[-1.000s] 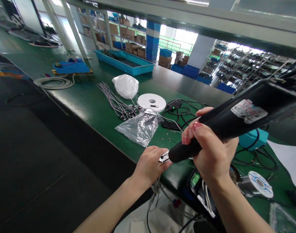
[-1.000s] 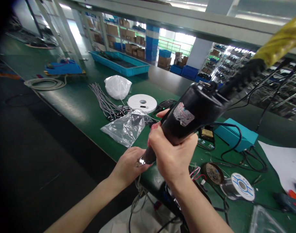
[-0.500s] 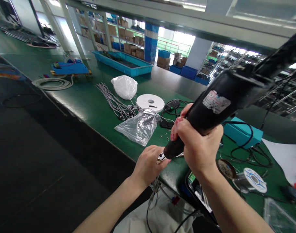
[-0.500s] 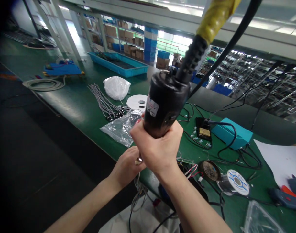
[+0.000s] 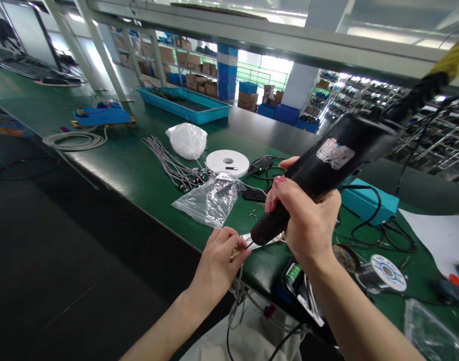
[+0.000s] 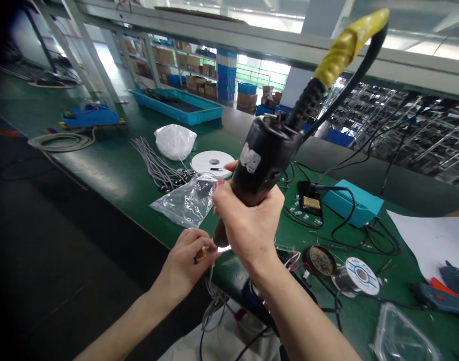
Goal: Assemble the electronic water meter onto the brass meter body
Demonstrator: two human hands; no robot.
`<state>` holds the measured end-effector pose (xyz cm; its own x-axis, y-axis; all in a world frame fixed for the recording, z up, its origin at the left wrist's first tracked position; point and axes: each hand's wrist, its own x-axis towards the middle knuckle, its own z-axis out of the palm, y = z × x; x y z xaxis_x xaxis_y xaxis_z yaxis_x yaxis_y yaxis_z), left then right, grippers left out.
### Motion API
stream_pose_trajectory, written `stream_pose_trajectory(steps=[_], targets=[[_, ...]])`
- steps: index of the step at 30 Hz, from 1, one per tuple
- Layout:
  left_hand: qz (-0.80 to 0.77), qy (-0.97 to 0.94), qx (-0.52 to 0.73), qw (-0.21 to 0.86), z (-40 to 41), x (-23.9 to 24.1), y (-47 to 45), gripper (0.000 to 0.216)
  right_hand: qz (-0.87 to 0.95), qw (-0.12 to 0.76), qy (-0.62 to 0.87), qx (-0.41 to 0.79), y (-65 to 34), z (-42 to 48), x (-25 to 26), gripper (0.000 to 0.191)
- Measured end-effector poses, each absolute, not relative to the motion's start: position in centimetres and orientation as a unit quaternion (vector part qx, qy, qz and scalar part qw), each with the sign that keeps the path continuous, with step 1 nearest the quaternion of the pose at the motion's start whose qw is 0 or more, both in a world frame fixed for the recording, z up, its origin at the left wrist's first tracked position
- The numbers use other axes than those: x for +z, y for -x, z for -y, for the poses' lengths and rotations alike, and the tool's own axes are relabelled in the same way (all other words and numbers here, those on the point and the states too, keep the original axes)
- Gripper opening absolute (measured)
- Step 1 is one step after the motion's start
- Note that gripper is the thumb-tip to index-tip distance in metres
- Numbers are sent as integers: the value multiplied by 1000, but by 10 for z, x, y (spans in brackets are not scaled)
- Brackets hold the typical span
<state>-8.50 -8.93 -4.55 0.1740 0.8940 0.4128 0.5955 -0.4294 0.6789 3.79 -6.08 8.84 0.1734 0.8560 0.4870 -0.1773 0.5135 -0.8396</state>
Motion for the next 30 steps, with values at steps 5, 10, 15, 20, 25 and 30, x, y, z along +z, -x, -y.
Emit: stream_pose_trajectory(steps=[5, 10, 15, 20, 25, 30], targets=[[-513, -715, 407, 246, 84, -37, 92, 5, 511, 720, 306, 356, -52, 60, 98, 11], [-545, -713, 360, 254, 49, -19, 94, 6, 507, 747, 293, 314, -70, 51, 113, 11], [-505, -766, 293, 269, 1, -22, 81, 11, 502, 763, 300, 275, -87, 36, 122, 11], [-488, -787, 258, 274, -22, -42, 72, 12, 510, 756, 318, 258, -96, 25, 124, 11], [-516, -758, 308, 253, -12, -45, 75, 15, 513, 742, 375, 215, -113, -15, 127, 12], [-510, -715, 427, 215, 21, -43, 91, 21, 534, 595, 578, 165, -136, -83, 123, 12]])
